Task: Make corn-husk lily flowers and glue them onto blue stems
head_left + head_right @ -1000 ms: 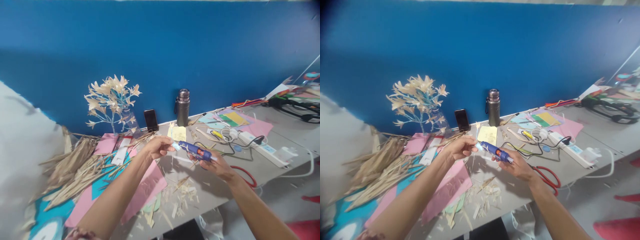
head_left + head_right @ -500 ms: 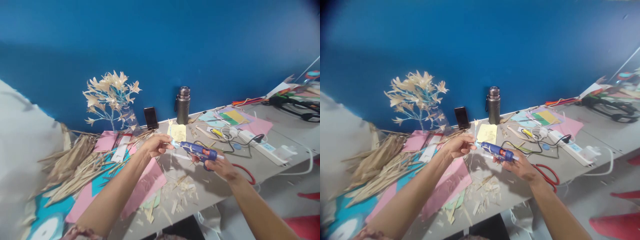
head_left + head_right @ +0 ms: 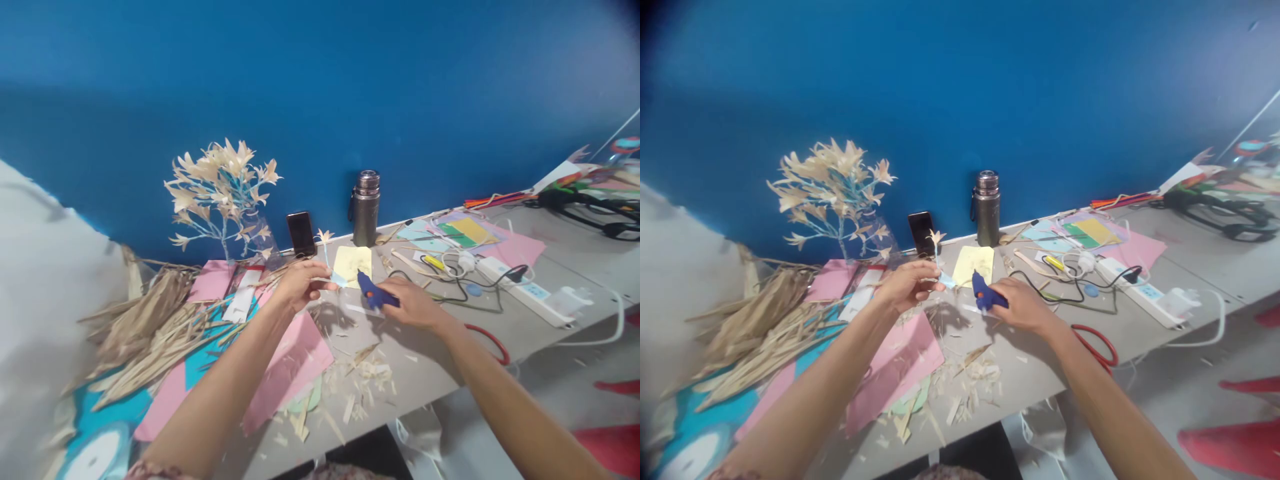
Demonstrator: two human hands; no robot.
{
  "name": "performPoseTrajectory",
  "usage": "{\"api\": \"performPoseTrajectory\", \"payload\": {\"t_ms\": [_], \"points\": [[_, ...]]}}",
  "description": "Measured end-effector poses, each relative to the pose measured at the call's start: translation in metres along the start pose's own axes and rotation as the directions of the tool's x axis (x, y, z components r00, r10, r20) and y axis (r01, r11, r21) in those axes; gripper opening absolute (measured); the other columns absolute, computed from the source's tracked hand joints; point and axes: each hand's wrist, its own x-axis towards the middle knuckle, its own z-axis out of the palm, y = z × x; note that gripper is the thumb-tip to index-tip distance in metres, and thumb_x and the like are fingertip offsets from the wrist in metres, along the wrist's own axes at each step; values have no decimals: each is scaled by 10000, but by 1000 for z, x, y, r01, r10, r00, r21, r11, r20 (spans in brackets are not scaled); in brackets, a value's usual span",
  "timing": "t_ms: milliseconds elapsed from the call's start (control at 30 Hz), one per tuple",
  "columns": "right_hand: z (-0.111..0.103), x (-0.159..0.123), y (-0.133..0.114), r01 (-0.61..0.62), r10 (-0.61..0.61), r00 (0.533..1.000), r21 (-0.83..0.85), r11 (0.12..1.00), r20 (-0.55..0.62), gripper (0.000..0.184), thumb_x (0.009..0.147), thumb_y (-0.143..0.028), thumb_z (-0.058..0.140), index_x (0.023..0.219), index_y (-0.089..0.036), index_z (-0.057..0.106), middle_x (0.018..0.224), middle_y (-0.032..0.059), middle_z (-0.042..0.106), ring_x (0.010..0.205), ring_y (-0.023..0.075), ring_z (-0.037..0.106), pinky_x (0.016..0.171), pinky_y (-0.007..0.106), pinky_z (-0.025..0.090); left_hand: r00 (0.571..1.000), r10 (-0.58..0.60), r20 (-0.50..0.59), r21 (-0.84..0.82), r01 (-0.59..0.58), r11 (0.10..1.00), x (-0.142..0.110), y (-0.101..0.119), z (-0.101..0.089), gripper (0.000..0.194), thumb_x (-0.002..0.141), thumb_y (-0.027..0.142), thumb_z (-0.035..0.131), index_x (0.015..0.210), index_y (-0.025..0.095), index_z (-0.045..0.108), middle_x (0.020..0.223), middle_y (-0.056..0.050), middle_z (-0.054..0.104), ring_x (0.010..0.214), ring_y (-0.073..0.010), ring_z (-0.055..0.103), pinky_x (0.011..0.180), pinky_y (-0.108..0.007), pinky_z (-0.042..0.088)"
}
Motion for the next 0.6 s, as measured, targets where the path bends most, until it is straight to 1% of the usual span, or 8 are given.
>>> {"api": "performPoseTrajectory", "payload": {"t_ms": [100,167,233,267,300,367,467,600], "points": [[11,15,3,-56,72,996,-274,960,49,252,852,-259,706,1082,-165,743,1063,150,733,1044,311,641,916,392,446,997,59,-48,-9,-59,998,-9,0,2,168,586,76,759,692,128,639,610,-32,650,511,-196,715,319,-156,209],[15,14,-5,-88,89,996,-284,955,-10,236,855,-207,696,1082,-157,737,1120,166,728,1080,319,627,940,405,436,993,85,-77,-31,-88,996,-14,-2,4,192,560,109,778,692,133,641,602,-19,634,515,-198,713,328,-162,214],[18,7,-24,-113,91,984,-146,983,-150,181,897,-199,641,1051,-174,733,1125,141,738,1058,295,639,929,388,449,989,113,-100,-59,-119,991,-19,-5,5,225,529,145,801,687,137,641,617,-10,630,523,-199,713,335,-170,218],[21,3,-38,-120,112,968,-22,992,-225,160,926,-226,609,1024,-188,730,1080,111,751,1001,265,658,891,360,468,986,127,-112,-72,-136,988,-21,-7,6,245,513,165,814,684,139,641,634,-8,634,530,-199,713,339,-175,222],[25,-1,-52,-131,162,951,129,983,-265,154,943,-258,589,994,-207,725,997,74,760,892,223,679,808,318,489,983,140,-122,-82,-151,985,-24,-9,7,265,498,185,827,681,141,640,651,-7,639,540,-199,714,345,-179,229],[36,-8,-81,-156,259,929,356,921,-263,132,924,-315,619,955,-228,712,876,26,756,775,188,688,685,273,489,976,157,-149,-91,-171,981,-28,-13,9,296,480,224,845,683,149,642,667,-2,646,571,-198,716,367,-186,265],[55,-8,-110,-158,341,875,463,872,-345,138,858,-330,697,943,-222,693,800,6,744,704,173,681,675,266,487,961,185,-205,-56,-200,978,-35,-18,12,306,479,264,860,690,156,665,646,5,641,609,-162,682,449,-197,357],[65,-2,-118,-86,323,799,434,897,-508,89,889,-297,654,891,-211,676,764,10,718,666,161,643,668,269,473,943,219,-249,-38,-236,971,-44,-21,10,288,474,276,867,663,161,683,648,9,640,643,-123,609,539,-211,389]]}}
